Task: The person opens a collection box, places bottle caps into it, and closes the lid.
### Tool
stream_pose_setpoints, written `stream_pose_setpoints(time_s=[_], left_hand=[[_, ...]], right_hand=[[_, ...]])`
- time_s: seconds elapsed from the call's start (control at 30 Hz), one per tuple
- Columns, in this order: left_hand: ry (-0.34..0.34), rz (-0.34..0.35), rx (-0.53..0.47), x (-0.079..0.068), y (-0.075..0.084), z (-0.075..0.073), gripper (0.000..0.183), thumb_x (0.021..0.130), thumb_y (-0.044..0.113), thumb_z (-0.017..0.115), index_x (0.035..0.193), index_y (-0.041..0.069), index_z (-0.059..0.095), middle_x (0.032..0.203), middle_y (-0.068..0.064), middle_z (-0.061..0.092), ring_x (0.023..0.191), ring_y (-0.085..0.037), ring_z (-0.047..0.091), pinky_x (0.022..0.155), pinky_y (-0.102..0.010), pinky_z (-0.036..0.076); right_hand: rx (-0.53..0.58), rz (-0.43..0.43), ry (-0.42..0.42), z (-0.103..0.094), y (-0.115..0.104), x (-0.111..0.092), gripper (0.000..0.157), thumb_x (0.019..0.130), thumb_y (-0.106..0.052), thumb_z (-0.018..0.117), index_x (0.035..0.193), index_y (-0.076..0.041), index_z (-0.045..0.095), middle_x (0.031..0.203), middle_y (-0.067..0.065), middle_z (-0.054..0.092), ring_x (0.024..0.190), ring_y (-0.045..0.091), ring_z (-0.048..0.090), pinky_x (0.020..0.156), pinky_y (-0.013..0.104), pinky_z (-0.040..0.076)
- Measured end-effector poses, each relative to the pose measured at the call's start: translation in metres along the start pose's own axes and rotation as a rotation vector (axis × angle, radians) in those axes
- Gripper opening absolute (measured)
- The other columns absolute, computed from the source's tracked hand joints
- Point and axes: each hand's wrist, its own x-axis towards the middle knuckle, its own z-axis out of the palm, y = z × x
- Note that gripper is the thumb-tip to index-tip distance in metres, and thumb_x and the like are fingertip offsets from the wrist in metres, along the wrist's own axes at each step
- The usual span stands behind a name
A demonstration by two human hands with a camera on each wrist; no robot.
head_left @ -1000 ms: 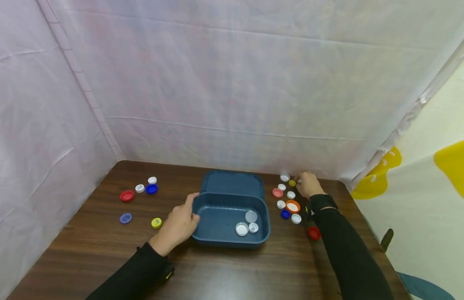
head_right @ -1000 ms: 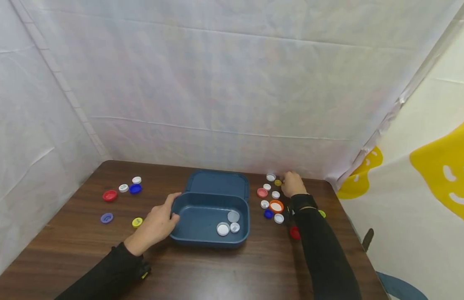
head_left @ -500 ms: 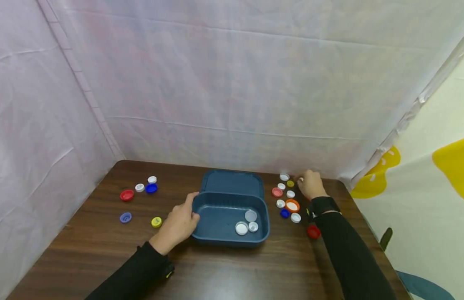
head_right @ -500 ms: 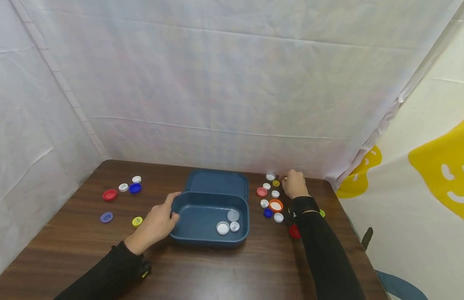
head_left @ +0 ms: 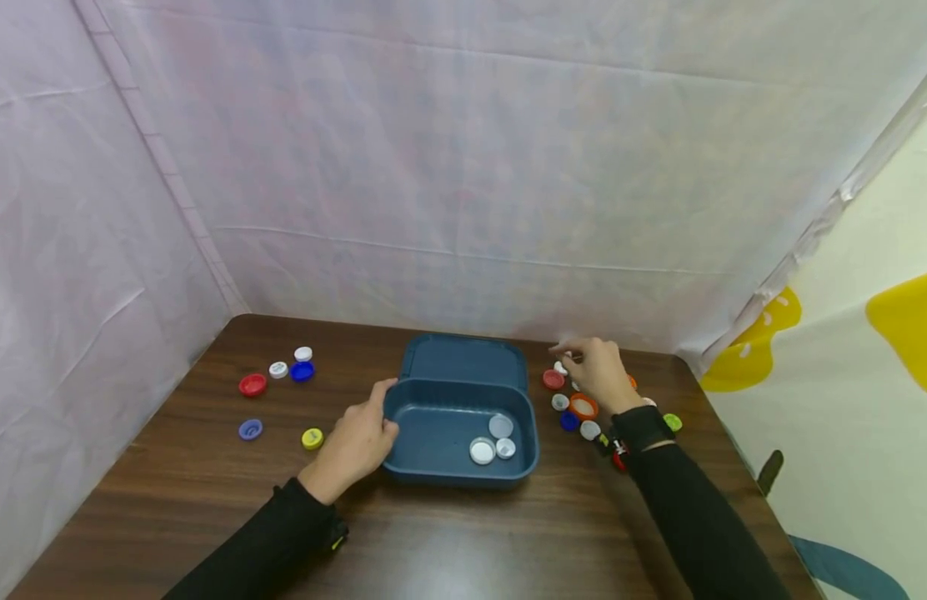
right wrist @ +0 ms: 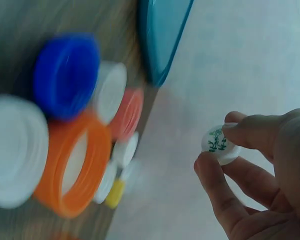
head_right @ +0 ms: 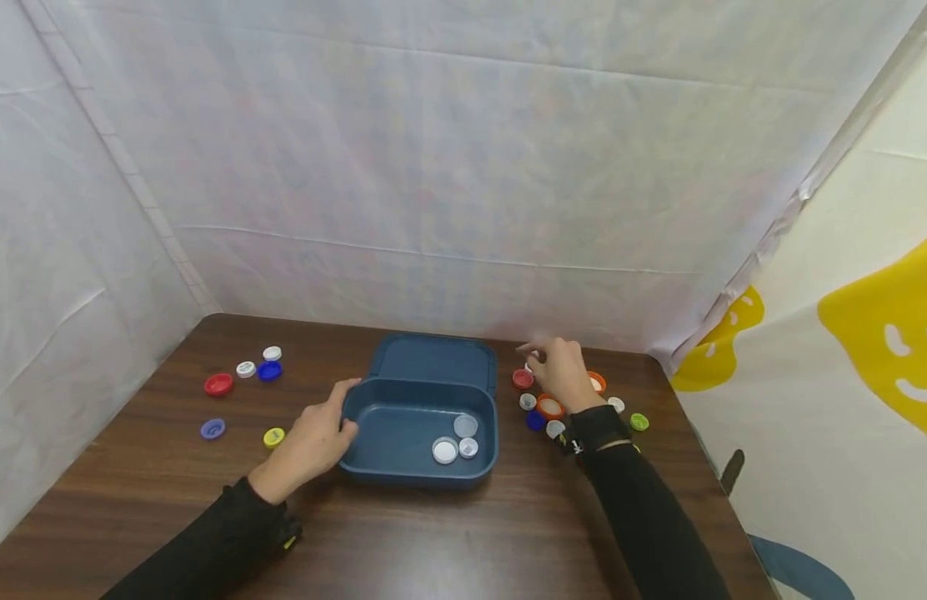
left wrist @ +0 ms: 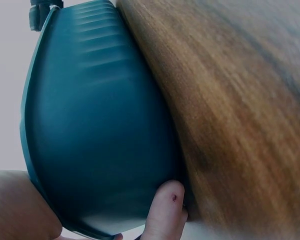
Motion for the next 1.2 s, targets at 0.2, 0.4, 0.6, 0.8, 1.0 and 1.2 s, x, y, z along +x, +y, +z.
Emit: stream_pose_setpoints(time_s=[0.2, 0.4, 0.6, 0.8, 1.0, 1.2], left_hand=[[0.006, 0.006, 0.006, 0.000, -0.001, 0.000, 0.074, 0.113, 0.006, 0.061, 0.180, 0.012, 0.031, 0.078, -0.005, 0.058, 0.059, -0.018, 0.059, 0.054, -0.030, 0.046], [0.004, 0.007, 0.003, 0.000, -0.001, 0.000, 0.074, 0.113, 0.006, 0.061, 0.181, 0.011, 0.032, 0.077, -0.005, 0.058, 0.059, -0.019, 0.059, 0.054, -0.031, 0.046], [0.006, 0.002, 0.006, 0.000, 0.000, 0.000, 0.074, 0.113, 0.006, 0.061, 0.181, 0.011, 0.032, 0.076, -0.004, 0.057, 0.057, -0.018, 0.057, 0.054, -0.030, 0.044], [0.009, -0.002, 0.013, 0.000, 0.000, 0.000, 0.075, 0.112, 0.006, 0.061, 0.181, 0.012, 0.032, 0.075, -0.004, 0.057, 0.057, -0.018, 0.057, 0.054, -0.030, 0.044], [0.019, -0.003, 0.025, 0.001, 0.000, 0.000, 0.075, 0.112, 0.007, 0.061, 0.180, 0.012, 0.033, 0.076, -0.005, 0.057, 0.057, -0.019, 0.057, 0.055, -0.031, 0.044], [0.024, 0.009, 0.033, 0.001, -0.001, 0.001, 0.075, 0.110, 0.006, 0.062, 0.180, 0.012, 0.034, 0.076, -0.004, 0.056, 0.057, -0.018, 0.055, 0.054, -0.031, 0.043]], right_hand=[[0.012, -0.124, -0.018, 0.010, -0.030, -0.009, 0.023, 0.103, 0.000, 0.078, 0.120, -0.009, 0.092, 0.120, 0.018, 0.089, 0.051, 0.007, 0.048, 0.050, 0.022, 0.035], [0.046, -0.224, -0.111, 0.020, -0.061, -0.018, 0.025, 0.102, 0.002, 0.081, 0.120, -0.011, 0.092, 0.127, 0.014, 0.089, 0.067, 0.009, 0.072, 0.059, 0.019, 0.046], [0.058, -0.307, -0.218, 0.030, -0.081, -0.025, 0.024, 0.102, 0.002, 0.082, 0.120, -0.010, 0.092, 0.135, 0.016, 0.086, 0.110, 0.028, 0.087, 0.064, 0.020, 0.049], [0.051, -0.391, -0.311, 0.035, -0.093, -0.028, 0.026, 0.103, 0.000, 0.083, 0.126, -0.010, 0.090, 0.142, 0.014, 0.084, 0.124, 0.030, 0.085, 0.076, 0.019, 0.061], [0.101, -0.397, -0.438, 0.034, -0.100, -0.029, 0.024, 0.107, -0.005, 0.081, 0.130, -0.010, 0.089, 0.153, 0.018, 0.078, 0.130, 0.032, 0.083, 0.061, 0.016, 0.045], [0.098, -0.426, -0.439, 0.037, -0.099, -0.029, 0.026, 0.108, -0.008, 0.081, 0.133, -0.007, 0.087, 0.151, 0.019, 0.079, 0.137, 0.034, 0.080, 0.069, 0.018, 0.052]])
